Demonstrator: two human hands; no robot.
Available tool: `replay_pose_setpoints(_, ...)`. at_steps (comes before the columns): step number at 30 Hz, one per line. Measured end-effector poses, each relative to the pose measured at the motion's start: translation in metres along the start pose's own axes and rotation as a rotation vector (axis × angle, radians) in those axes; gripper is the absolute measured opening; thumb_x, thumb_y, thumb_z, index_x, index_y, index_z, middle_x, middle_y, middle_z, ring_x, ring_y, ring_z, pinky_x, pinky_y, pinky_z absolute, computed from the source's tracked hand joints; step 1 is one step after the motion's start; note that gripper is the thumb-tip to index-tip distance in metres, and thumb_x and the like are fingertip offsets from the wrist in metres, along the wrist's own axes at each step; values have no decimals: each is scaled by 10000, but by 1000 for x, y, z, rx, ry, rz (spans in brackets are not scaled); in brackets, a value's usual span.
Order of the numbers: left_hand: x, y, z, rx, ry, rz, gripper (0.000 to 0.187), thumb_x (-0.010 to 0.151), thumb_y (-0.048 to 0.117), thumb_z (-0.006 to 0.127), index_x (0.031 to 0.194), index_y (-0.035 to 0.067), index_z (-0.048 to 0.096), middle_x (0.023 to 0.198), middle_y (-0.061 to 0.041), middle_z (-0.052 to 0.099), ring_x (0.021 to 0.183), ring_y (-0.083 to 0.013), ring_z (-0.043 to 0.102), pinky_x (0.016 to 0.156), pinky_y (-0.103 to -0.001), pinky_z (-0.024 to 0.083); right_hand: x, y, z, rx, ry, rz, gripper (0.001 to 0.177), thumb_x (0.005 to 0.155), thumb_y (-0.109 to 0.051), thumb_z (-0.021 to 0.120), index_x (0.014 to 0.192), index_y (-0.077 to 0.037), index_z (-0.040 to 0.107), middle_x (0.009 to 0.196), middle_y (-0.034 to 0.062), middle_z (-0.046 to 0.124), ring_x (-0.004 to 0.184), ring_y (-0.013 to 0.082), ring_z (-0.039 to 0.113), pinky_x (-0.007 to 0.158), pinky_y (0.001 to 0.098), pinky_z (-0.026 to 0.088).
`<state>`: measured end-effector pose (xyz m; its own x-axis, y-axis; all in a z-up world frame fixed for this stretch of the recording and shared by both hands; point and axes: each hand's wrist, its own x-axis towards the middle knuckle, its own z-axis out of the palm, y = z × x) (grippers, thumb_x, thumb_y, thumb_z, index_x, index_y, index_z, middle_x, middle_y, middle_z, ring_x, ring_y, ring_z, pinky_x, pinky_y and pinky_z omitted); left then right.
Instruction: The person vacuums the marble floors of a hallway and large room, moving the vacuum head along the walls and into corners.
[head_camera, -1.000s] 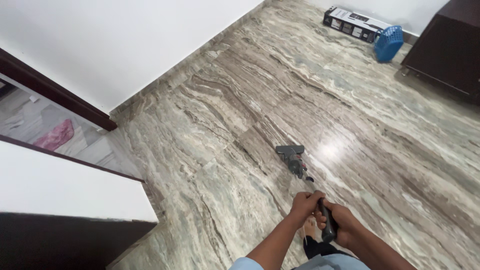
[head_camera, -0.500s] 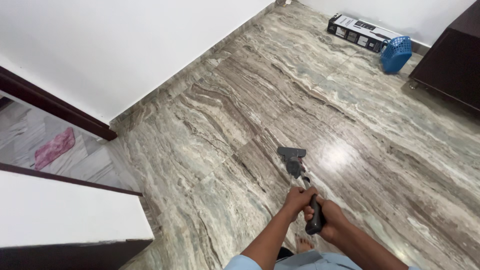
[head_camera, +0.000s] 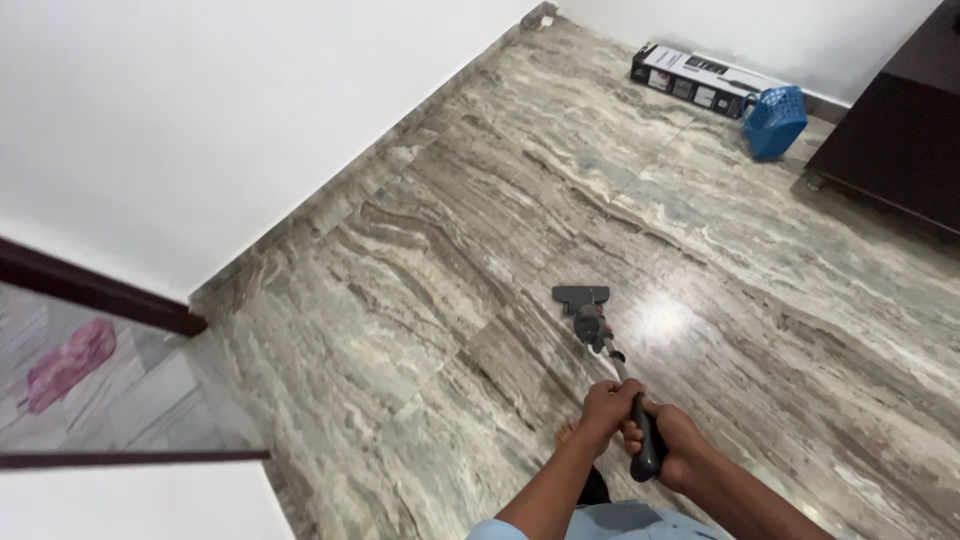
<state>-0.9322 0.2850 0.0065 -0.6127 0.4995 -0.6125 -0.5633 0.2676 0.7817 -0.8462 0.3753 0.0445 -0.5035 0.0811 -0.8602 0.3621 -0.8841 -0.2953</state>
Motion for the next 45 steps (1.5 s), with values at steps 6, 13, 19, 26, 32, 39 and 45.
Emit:
replay_pose_setpoints(6, 42, 33, -14, 152, 38, 23, 433, 807, 438, 725, 880, 12, 704, 756, -75, 691, 603, -147, 650, 572, -302, 526, 30, -27, 29, 7, 3, -21, 332, 1097, -328, 362, 952, -44, 455, 694, 63, 486, 530, 146, 449, 457, 299, 406)
replay_pose_setpoints(13, 82, 71, -28, 179, -44, 17, 448, 826, 455, 735, 830, 10, 685, 718, -71, 659, 597, -151, 622, 577, -301, 501, 46, -64, 61, 27, 8, -46, 342, 1093, -319, 370, 956, -28, 485, 682, 60, 494, 517, 137, 448, 464, 292, 410)
replay_pose_setpoints(19, 112, 86, -27, 136, -121, 36, 443, 877, 441, 713, 801, 8, 662, 674, -43, 629, 574, -141, 589, 557, -306, 469, 61, -94, 71, -14, 34, 13, 381, 1077, -366, 368, 904, -48, 486, 645, 41, 460, 490, 135, 414, 442, 293, 396)
replay_pose_setpoints(26, 137, 123, -27, 174, -96, -16, 444, 853, 444, 707, 819, 3, 675, 706, -80, 660, 583, -169, 621, 563, -312, 506, 85, -124, 86, 2, 24, 2, 400, 1090, -365, 384, 899, -26, 479, 651, 48, 461, 491, 126, 416, 431, 282, 398)
replay_pose_setpoints(32, 181, 150, -21, 238, -88, -24, 440, 836, 452, 730, 870, 15, 690, 790, -102, 699, 673, -180, 664, 633, -329, 528, 94, -164, 102, -13, 42, -17, 387, 1086, -355, 392, 916, -24, 501, 657, 51, 476, 485, 127, 416, 428, 279, 387)
replay_pose_setpoints(39, 227, 175, -6, 221, -42, -16, 439, 801, 437, 768, 824, 6, 688, 748, -85, 678, 630, -169, 634, 596, -330, 504, 113, -216, 110, -22, 8, 0, 396, 1083, -360, 374, 939, -20, 519, 671, 46, 485, 504, 117, 419, 436, 273, 384)
replay_pose_setpoints(45, 260, 211, -2, 171, -123, -12, 431, 846, 406, 752, 691, 31, 606, 626, -64, 600, 528, -152, 577, 521, -344, 476, 131, -256, 125, -3, -31, -50, 391, 1105, -329, 359, 949, 3, 496, 706, 61, 484, 519, 118, 426, 440, 278, 399)
